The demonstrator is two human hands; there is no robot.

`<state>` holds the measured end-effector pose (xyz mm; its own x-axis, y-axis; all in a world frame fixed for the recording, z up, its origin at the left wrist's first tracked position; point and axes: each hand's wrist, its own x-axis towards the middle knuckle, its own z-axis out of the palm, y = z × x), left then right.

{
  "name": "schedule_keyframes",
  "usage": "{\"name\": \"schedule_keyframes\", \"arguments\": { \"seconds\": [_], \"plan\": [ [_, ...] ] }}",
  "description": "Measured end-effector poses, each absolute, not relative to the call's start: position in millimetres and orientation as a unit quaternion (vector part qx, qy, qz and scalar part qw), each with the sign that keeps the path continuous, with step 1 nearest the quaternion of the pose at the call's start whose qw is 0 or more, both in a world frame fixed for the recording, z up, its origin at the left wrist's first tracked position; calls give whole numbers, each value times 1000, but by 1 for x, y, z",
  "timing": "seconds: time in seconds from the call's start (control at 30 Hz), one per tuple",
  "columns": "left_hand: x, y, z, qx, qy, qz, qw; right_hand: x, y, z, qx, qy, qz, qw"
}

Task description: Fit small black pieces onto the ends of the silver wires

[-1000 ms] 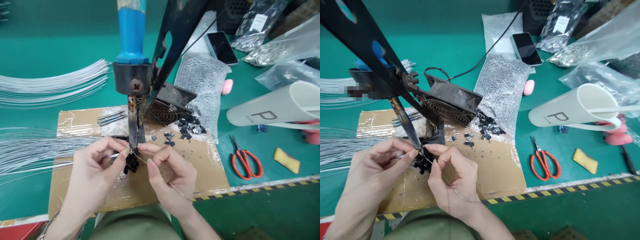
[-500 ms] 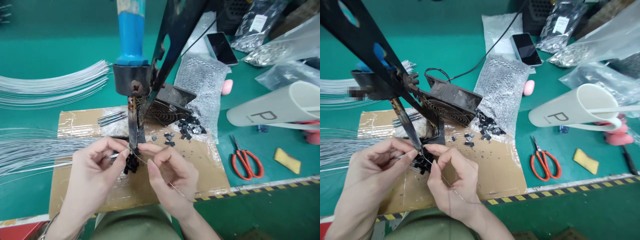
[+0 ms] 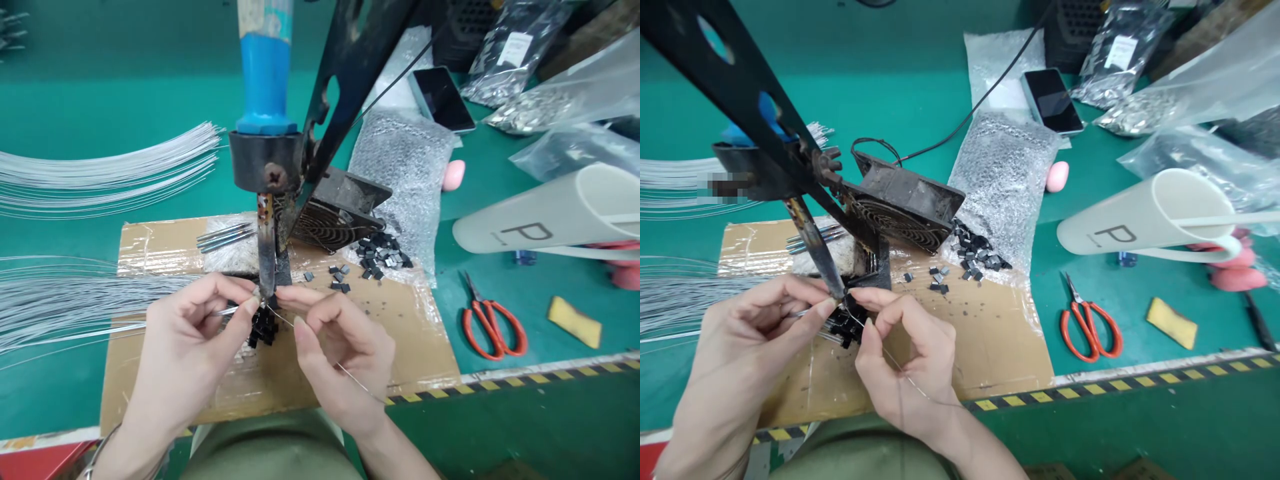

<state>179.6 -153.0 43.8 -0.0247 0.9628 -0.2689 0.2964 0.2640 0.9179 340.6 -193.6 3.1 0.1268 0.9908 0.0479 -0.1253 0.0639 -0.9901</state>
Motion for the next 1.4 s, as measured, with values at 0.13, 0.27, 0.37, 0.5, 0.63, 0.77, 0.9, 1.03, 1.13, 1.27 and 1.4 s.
{"name": "schedule_keyframes", "arguments": {
  "seconds": [0.13,0.27,0.37,0.5,0.63,0.77,0.9,1.03,1.13,1.27,1.4],
  "plan": [
    [179,-154,44,499,624,344,493,340,-194,3,-484,-447,485,575],
    [178,-154,43,497,628,342,493,341,-194,1,-482,-449,487,574],
    [179,-154,42,500,625,345,490,341,-194,1,-482,-446,488,574],
    [180,-153,41,498,626,352,487,341,-194,1,-484,-452,484,572],
    [181,-152,42,502,629,349,481,341,-196,2,-493,-450,483,566],
    [180,-153,42,502,628,348,482,340,-195,2,-486,-448,483,574],
    [179,-154,39,492,627,355,489,340,-195,1,-489,-448,483,572],
    [178,-155,37,494,626,350,492,340,-196,0,-489,-441,487,574],
    [178,-154,38,497,626,347,490,340,-196,1,-488,-441,488,574],
    [179,-155,41,493,626,352,492,341,-195,2,-491,-447,483,570],
    [180,-156,43,488,632,352,488,340,-195,4,-499,-451,473,569]
  ]
}}
